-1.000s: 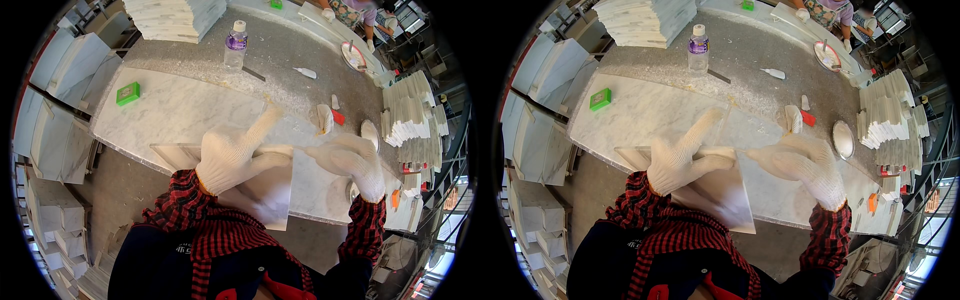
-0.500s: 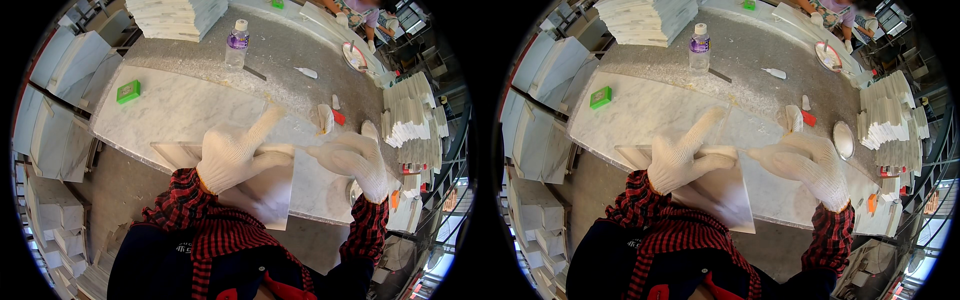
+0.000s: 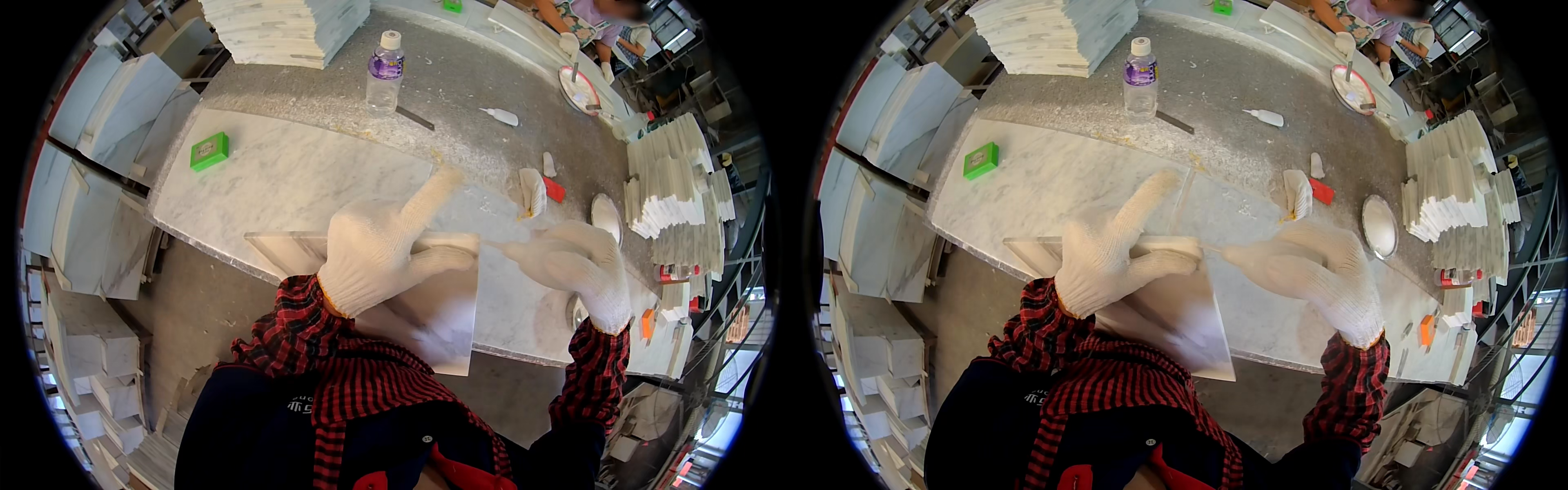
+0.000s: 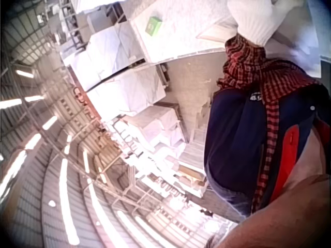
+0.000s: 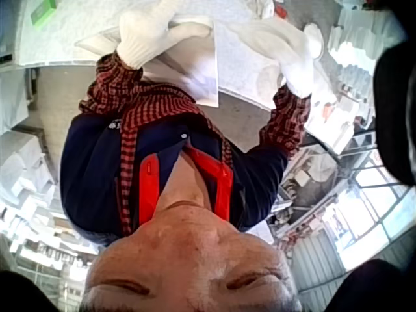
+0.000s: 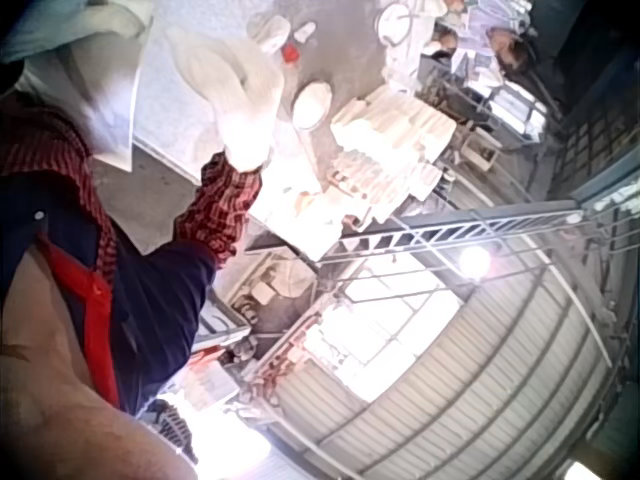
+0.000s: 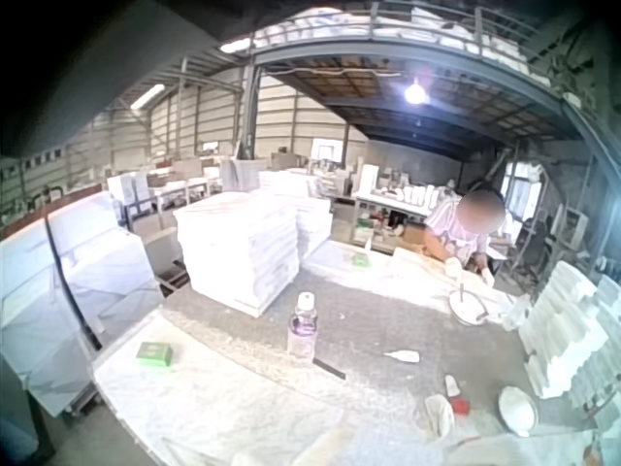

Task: The person picks up a large white tile from a stack and places it on a workbench. They use a metal scraper to smooth the surface and edges, then apply a white paste to the edges with a small tool. Finally, they use an orange sponge to wipe the tile surface and stack the finished tile.

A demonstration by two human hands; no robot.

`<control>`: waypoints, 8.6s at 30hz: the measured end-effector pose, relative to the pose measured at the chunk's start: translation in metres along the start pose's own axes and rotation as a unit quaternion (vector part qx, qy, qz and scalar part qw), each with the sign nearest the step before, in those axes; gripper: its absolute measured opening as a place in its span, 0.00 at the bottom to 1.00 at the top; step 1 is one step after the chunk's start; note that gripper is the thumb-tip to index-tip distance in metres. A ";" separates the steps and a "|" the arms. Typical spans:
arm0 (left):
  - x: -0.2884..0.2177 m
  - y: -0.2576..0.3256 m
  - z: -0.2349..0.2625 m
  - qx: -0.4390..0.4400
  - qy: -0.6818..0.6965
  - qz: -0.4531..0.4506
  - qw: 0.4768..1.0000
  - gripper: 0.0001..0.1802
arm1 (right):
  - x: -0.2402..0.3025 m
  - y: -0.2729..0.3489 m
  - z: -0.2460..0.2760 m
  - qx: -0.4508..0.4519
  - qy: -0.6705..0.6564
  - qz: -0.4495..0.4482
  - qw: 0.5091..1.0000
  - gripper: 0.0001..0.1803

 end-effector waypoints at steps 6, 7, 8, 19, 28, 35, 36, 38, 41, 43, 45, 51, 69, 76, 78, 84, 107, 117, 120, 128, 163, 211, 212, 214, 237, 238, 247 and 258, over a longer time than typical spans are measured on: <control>0.000 0.002 0.001 0.003 0.018 0.005 1.000 0.50 | 0.004 -0.002 -0.002 -0.017 0.004 0.029 0.999 0.18; 0.002 0.003 0.000 0.002 0.025 0.012 1.000 0.50 | 0.005 -0.002 -0.002 -0.011 0.003 0.025 1.000 0.18; 0.002 0.004 0.000 0.005 0.018 0.019 1.000 0.50 | 0.008 -0.002 -0.002 -0.004 0.002 0.021 1.000 0.18; -0.007 -0.008 0.002 -0.002 -0.029 -0.004 1.000 0.53 | -0.172 -0.092 -0.028 -0.195 -0.185 -0.038 0.963 0.16; 0.004 -0.004 0.002 -0.029 0.003 -0.020 0.999 0.52 | -0.199 -0.193 -0.091 -0.366 0.121 -0.146 0.911 0.22; -0.002 -0.005 -0.006 0.031 -0.017 0.006 0.999 0.49 | -0.207 -0.142 -0.057 -0.390 0.208 -0.067 0.895 0.24; 0.002 -0.003 -0.010 0.023 0.021 0.032 0.999 0.49 | -0.207 -0.118 -0.046 -0.423 0.219 -0.034 0.879 0.25; 0.016 0.011 -0.008 0.010 0.082 0.100 0.992 0.51 | -0.173 -0.066 -0.026 -0.400 0.200 -0.045 0.893 0.26; 0.027 0.020 -0.012 0.001 0.169 0.178 0.969 0.54 | -0.222 0.060 0.009 -0.498 0.256 -0.168 0.811 0.24; 0.024 0.019 -0.012 -0.010 0.195 0.191 0.962 0.56 | -0.232 0.142 0.027 -0.531 0.292 -0.288 0.741 0.22; 0.021 0.015 -0.014 -0.003 0.174 0.136 0.975 0.56 | -0.250 0.203 0.026 -0.495 0.418 -0.403 0.646 0.22; 0.018 0.010 -0.012 0.017 0.080 0.020 0.996 0.54 | -0.286 0.235 -0.016 -0.402 0.199 -0.482 0.752 0.26; 0.009 0.004 -0.015 -0.006 0.110 0.032 0.993 0.55 | -0.348 0.224 -0.002 -0.477 -0.011 -0.425 0.769 0.17; 0.010 0.008 -0.014 -0.022 0.188 0.129 0.973 0.52 | -0.297 0.222 -0.007 -0.511 -0.209 -0.359 0.752 0.11; 0.011 0.011 -0.017 -0.031 0.238 0.175 0.955 0.49 | -0.273 0.215 -0.001 -0.488 -0.196 -0.314 0.791 0.12; 0.006 -0.002 -0.009 -0.011 0.058 0.010 0.998 0.47 | -0.179 0.143 0.001 -0.417 -0.217 -0.238 0.850 0.14; -0.003 -0.004 -0.002 -0.050 -0.017 -0.019 0.998 0.54 | -0.016 0.025 -0.010 -0.158 -0.098 -0.068 0.980 0.11; -0.004 -0.005 -0.002 -0.043 -0.008 -0.004 0.999 0.54 | -0.013 0.025 -0.008 -0.148 -0.087 -0.051 0.984 0.11; -0.004 -0.004 -0.002 -0.043 -0.010 -0.004 0.999 0.54 | -0.011 0.025 -0.008 -0.142 -0.092 -0.052 0.984 0.11; -0.003 -0.003 -0.002 -0.055 -0.006 -0.026 0.998 0.54 | -0.011 0.024 -0.007 -0.147 -0.084 -0.043 0.985 0.11; -0.001 -0.006 -0.005 0.019 0.025 0.016 0.999 0.58 | -0.272 0.218 -0.007 -0.475 -0.165 -0.331 0.798 0.15; -0.011 -0.007 0.003 -0.003 0.009 -0.006 1.000 0.51 | -0.027 0.025 0.000 -0.050 -0.046 -0.002 0.998 0.24; -0.011 -0.007 0.003 -0.003 0.017 -0.005 1.000 0.51 | -0.026 0.025 -0.002 -0.055 -0.064 -0.003 0.996 0.24; -0.009 -0.005 0.003 -0.001 0.012 -0.001 1.000 0.51 | -0.024 0.024 -0.007 -0.051 -0.071 0.002 0.996 0.24; -0.005 -0.003 0.001 0.002 -0.003 -0.011 1.000 0.52 | 0.000 0.003 -0.007 -0.040 -0.008 0.024 0.999 0.30; -0.005 -0.003 0.001 0.000 -0.005 -0.011 1.000 0.52 | 0.003 0.001 -0.007 -0.035 0.003 0.029 0.999 0.30; -0.005 -0.001 0.000 -0.015 -0.009 -0.029 0.999 0.53 | 0.004 0.001 -0.006 -0.029 0.016 0.019 0.999 0.30; -0.004 0.000 0.000 -0.007 -0.002 -0.024 1.000 0.53 | 0.006 0.001 -0.006 -0.031 0.015 0.011 0.999 0.29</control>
Point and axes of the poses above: each hand's wrist, its own y-axis away from the middle knuckle, its own z-axis out of the back of the hand, x = y × z, the point moved 6 cm from there along -y, towards the middle knuckle, and after that the axes turned 13 degrees about y, right-handed, at the moved point
